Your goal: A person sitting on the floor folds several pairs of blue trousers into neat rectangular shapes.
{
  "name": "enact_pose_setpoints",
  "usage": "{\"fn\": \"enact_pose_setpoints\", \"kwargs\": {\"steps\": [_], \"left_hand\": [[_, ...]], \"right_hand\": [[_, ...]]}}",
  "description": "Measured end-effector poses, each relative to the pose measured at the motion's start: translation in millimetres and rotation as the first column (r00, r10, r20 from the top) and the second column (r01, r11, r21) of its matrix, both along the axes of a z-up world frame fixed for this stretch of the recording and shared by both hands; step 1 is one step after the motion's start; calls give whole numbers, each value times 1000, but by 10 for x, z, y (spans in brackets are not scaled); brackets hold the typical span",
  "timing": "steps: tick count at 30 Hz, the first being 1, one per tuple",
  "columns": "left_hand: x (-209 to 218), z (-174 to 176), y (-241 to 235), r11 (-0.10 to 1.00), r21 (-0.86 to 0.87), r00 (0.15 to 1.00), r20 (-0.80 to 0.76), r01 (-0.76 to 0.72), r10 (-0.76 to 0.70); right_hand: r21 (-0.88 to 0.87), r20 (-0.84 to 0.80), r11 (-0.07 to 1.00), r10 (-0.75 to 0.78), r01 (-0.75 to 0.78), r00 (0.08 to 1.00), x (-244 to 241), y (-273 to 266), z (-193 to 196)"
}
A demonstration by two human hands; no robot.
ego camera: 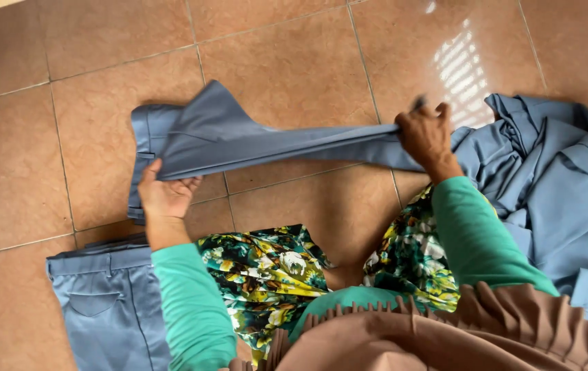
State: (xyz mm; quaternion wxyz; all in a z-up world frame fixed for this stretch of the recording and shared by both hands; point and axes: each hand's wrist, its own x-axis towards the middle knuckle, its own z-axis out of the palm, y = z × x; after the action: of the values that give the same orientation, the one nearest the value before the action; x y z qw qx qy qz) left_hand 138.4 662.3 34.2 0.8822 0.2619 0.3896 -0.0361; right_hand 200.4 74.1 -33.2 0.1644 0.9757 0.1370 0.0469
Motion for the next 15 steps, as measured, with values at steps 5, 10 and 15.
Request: {"fn": "enact_pose_setpoints", "kwargs": {"steps": [5,10,15], "left_hand": [[-1,615,403,969,69,971,63,-236,232],[-237,326,715,941,141,951,42,-308,305],[-536,-819,985,946,144,954,-36,-289,297]], "right_hand": [[219,509,951,79,-218,857,-97,-101,894],[219,473,929,165,-297,866,-732,198,900],[301,292,929,125,-215,948,-1299,314,-193]]}}
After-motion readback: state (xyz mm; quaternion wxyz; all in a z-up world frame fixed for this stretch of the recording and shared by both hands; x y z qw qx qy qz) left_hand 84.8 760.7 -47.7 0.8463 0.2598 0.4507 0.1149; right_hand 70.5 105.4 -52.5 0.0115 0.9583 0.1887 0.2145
